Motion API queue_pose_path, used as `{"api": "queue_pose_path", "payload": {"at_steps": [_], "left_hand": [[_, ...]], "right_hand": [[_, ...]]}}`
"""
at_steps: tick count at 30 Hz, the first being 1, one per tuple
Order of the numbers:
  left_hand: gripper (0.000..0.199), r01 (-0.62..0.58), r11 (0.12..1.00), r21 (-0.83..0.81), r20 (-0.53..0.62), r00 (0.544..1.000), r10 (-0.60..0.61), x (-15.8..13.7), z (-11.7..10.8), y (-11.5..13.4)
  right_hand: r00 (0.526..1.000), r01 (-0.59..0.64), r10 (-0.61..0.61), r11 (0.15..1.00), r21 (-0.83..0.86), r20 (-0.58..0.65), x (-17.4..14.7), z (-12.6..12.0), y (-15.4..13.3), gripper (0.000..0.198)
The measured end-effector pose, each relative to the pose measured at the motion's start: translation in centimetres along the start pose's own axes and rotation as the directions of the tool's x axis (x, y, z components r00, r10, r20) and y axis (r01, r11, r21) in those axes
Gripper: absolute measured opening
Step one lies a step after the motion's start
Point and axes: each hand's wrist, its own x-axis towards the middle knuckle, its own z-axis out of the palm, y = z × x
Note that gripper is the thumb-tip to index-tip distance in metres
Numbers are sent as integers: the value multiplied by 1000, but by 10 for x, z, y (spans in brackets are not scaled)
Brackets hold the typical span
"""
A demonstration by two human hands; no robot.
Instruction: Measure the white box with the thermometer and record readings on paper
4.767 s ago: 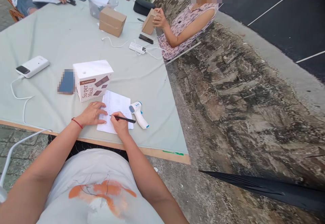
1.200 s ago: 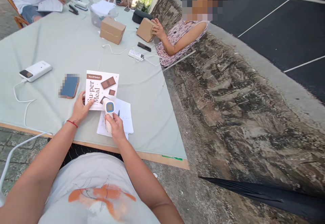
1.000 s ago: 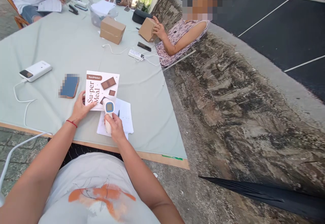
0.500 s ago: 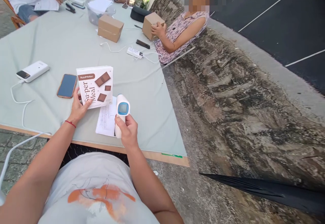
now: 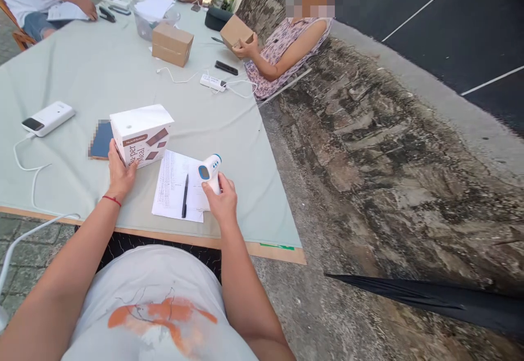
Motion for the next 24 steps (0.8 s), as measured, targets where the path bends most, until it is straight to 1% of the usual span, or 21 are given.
{"api": "queue_pose_path", "payload": {"at_steps": [1, 3, 5, 7, 9, 10, 11, 12, 13, 14, 15, 17, 19, 21, 23, 24], "left_hand": [[89, -20, 999, 44, -13, 1000, 21, 0, 0, 1], [88, -65, 987, 149, -70, 995, 76, -2, -1, 3], [89, -122, 959, 256, -141, 977, 162, -5, 0, 8], [86, -198, 923, 329, -173, 949, 265, -10, 1, 15], [75, -292, 883, 367, -135, 923, 362, -15, 4, 24], [67, -342, 860, 378, -86, 912, 400, -16, 6, 29], [58, -407, 834, 373, -10, 897, 442, -18, 8, 33], [49, -477, 807, 348, 75, 872, 484, -19, 10, 36], [40, -542, 782, 308, 163, 840, 518, -19, 11, 38], [32, -594, 762, 258, 251, 803, 540, -20, 12, 39], [27, -627, 751, 210, 335, 767, 547, -20, 13, 39], [28, -639, 756, 144, 485, 711, 508, -22, 13, 37], [34, -612, 781, 123, 601, 673, 432, -23, 14, 33], [38, -572, 811, 125, 671, 651, 355, -25, 14, 30], [39, -540, 832, 129, 707, 638, 304, -26, 15, 29], [38, -530, 838, 131, 716, 635, 290, -26, 15, 29]], "right_hand": [[999, -50, 49, 992, -119, -5, 6, -1, 10, 61], [992, -119, 124, 943, -312, -1, 14, -5, 27, 60], [988, -139, 157, 889, -435, 5, 18, -8, 39, 57], [993, -107, 113, 854, -510, -18, 18, -9, 44, 54], [997, -15, -28, 838, -545, -71, 16, -7, 44, 50], [989, 55, -119, 837, -544, -83, 14, -5, 42, 46], [977, 136, -200, 841, -524, -68, 12, -1, 39, 41], [966, 212, -255, 848, -485, -25, 10, 3, 36, 35], [959, 271, -281, 860, -432, 42, 7, 9, 32, 31], [954, 300, -275, 876, -378, 120, 5, 16, 27, 28], [951, 297, -244, 892, -342, 188, 2, 22, 24, 28], [946, 269, -182, 903, -333, 270, -3, 35, 18, 33], [938, 277, -173, 895, -349, 301, -7, 43, 15, 39], [928, 309, -212, 898, -314, 306, -8, 46, 16, 42], [920, 336, -276, 920, -202, 277, -6, 45, 19, 40], [919, 347, -310, 929, -127, 243, -6, 44, 22, 40]]}}
